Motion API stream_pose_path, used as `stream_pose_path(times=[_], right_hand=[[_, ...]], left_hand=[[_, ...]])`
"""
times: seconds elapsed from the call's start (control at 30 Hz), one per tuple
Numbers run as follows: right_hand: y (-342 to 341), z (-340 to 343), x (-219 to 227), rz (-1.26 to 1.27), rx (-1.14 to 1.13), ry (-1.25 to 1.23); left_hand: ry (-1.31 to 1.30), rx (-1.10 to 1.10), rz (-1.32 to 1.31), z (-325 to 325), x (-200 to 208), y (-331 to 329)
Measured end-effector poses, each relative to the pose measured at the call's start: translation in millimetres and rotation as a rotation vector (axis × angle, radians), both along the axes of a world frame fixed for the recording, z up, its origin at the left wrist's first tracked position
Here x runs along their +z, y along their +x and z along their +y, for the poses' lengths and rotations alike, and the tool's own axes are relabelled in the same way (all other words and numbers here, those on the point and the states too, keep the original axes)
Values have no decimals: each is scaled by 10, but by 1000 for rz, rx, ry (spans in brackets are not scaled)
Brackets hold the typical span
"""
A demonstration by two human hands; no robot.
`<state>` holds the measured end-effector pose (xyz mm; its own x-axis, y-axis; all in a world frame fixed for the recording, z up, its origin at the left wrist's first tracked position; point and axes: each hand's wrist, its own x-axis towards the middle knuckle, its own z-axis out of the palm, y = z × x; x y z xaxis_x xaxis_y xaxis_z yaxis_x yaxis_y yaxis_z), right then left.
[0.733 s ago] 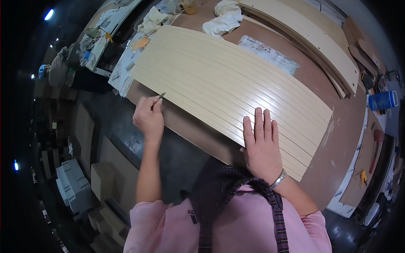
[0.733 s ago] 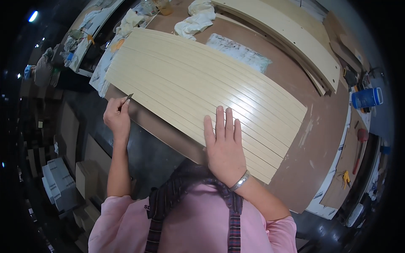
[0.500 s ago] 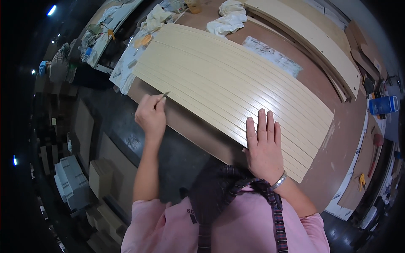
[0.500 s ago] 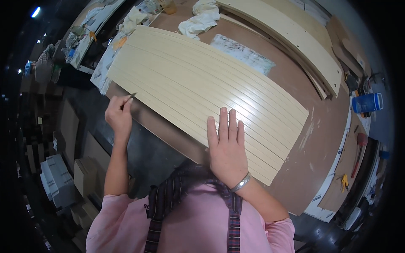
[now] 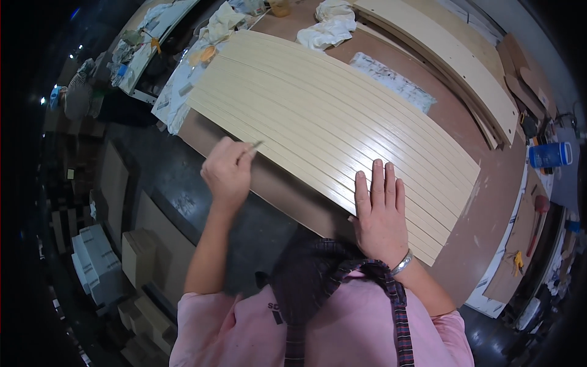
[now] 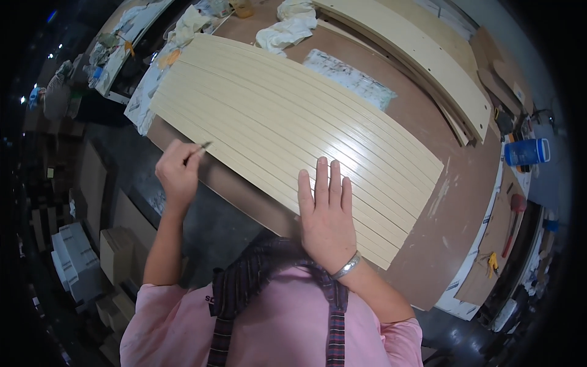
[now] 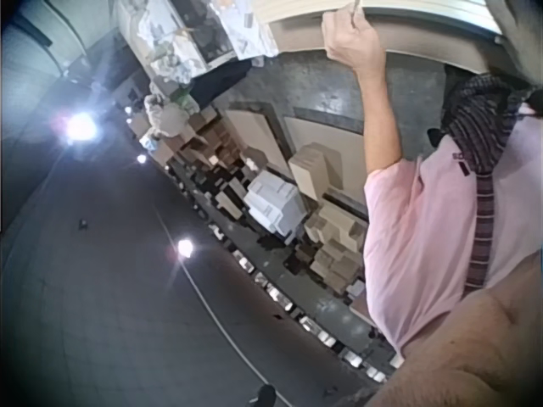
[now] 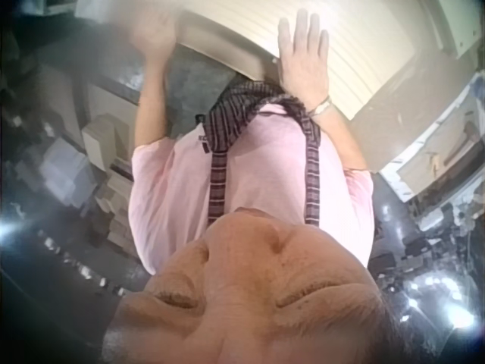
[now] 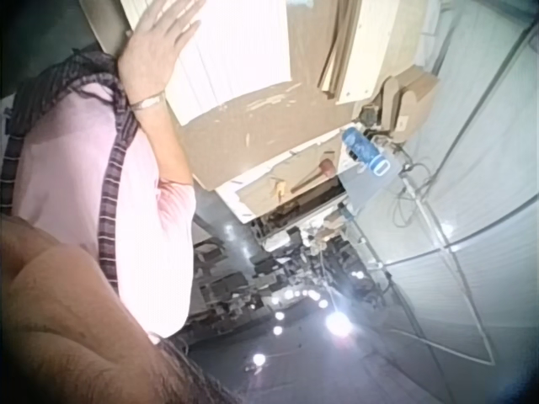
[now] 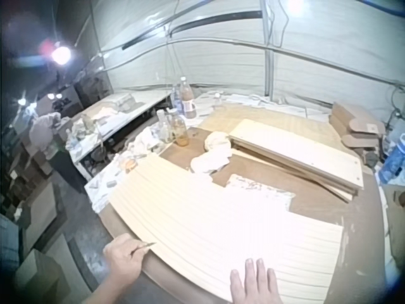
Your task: The person sands the grooves of a corrugated wooden panel using a small block and wipes it with a cloth.
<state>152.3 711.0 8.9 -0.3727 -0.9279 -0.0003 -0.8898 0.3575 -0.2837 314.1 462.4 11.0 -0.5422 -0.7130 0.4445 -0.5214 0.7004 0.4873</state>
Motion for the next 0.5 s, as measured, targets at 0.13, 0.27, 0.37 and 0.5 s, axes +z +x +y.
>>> stream_pose_path(times=[0.13,0.27,0.37,0.5], right_hand=[[-21,-2,42,-11,9,1],[-378,64,250,-123,106,-71],[-1041,-129,185,-63,-49,-217],[-2004,-352,-47,-229,-339,-107]], left_hand=[[193,34,66,-19,10,10],[1015,-58,508,171,-318,197],[1400,94,707,524,-468,325],[1586,190,832,770,-687,130]])
